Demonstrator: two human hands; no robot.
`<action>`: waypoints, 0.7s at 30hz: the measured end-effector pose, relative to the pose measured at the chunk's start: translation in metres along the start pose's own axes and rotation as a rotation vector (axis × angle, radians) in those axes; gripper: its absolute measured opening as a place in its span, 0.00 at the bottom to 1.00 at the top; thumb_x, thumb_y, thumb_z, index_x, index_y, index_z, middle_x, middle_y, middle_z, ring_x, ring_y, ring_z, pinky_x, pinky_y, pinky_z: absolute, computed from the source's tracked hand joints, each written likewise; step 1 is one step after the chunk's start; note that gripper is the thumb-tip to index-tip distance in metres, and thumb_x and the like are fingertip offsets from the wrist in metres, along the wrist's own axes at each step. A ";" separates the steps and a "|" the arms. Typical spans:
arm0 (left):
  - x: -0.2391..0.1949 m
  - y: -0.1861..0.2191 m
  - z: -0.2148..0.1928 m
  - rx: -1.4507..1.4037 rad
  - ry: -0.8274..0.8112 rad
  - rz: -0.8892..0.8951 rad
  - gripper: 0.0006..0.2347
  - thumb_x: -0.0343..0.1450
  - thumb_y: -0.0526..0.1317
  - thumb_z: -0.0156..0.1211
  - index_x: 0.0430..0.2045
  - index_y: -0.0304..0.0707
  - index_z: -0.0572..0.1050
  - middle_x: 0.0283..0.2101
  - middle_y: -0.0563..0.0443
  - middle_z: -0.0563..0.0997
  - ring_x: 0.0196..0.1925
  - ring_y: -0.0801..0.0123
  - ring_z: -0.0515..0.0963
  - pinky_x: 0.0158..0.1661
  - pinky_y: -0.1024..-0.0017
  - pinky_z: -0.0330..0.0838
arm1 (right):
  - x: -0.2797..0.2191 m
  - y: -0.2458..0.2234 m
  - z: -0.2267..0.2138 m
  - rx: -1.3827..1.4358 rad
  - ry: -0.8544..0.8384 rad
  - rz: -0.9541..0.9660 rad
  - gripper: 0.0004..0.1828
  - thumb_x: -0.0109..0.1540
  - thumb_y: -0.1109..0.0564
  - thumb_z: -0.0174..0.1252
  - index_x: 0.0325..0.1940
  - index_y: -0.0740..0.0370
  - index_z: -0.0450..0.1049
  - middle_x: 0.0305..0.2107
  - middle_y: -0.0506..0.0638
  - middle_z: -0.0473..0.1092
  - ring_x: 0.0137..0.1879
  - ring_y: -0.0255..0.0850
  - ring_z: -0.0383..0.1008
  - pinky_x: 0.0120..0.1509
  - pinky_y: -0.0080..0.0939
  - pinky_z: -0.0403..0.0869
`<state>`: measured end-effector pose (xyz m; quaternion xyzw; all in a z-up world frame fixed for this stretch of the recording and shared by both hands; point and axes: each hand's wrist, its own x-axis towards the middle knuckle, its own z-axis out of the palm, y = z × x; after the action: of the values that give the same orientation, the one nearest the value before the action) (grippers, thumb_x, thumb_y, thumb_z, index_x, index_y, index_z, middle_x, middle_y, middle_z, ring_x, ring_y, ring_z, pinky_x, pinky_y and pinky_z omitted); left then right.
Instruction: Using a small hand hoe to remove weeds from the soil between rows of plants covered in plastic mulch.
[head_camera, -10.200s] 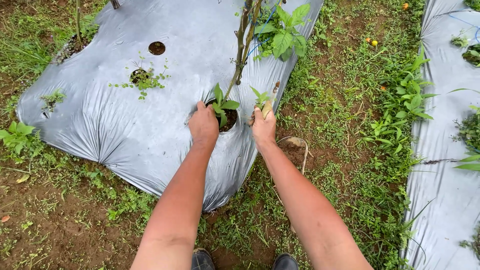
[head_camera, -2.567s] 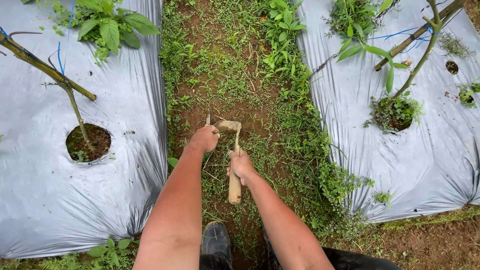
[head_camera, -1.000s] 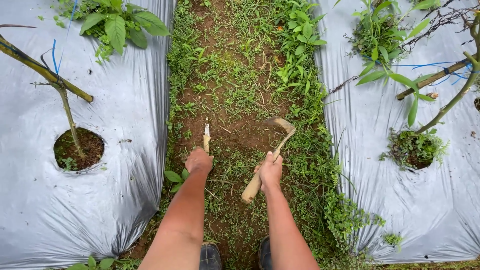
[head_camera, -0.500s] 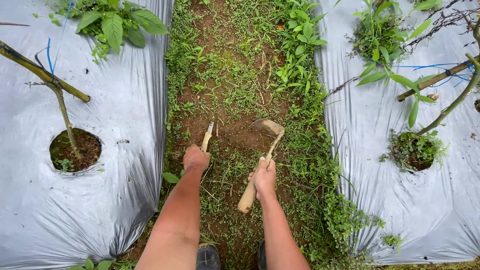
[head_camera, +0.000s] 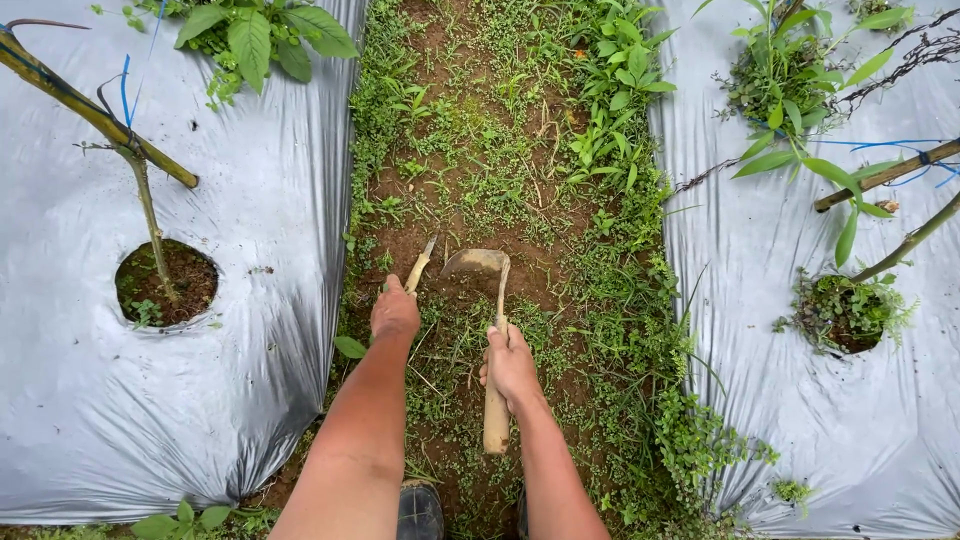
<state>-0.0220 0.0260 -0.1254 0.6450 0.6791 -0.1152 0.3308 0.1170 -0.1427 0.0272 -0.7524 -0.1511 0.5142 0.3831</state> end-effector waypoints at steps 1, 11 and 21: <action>0.000 -0.001 0.001 0.000 -0.002 0.000 0.27 0.81 0.45 0.44 0.76 0.37 0.49 0.60 0.28 0.78 0.61 0.43 0.81 0.55 0.48 0.82 | 0.007 0.000 -0.002 0.000 0.000 0.002 0.25 0.71 0.48 0.43 0.64 0.69 0.64 0.28 0.54 0.68 0.26 0.41 0.77 0.28 0.40 0.82; 0.011 -0.006 0.006 0.124 -0.070 0.020 0.26 0.79 0.48 0.41 0.72 0.34 0.56 0.57 0.30 0.79 0.55 0.44 0.84 0.48 0.45 0.84 | -0.022 0.007 0.019 -0.007 -0.030 -0.007 0.22 0.71 0.48 0.40 0.61 0.68 0.64 0.28 0.53 0.68 0.28 0.40 0.76 0.30 0.38 0.82; 0.011 -0.008 0.012 0.157 -0.106 0.257 0.17 0.80 0.50 0.41 0.58 0.42 0.70 0.63 0.38 0.71 0.62 0.48 0.78 0.54 0.49 0.82 | -0.028 0.025 -0.008 0.135 0.180 -0.006 0.22 0.70 0.52 0.40 0.60 0.73 0.61 0.36 0.57 0.68 0.37 0.42 0.77 0.40 0.39 0.85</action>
<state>-0.0251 0.0267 -0.1427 0.7434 0.5616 -0.1588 0.3266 0.1078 -0.1799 0.0292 -0.7674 -0.0834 0.4525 0.4464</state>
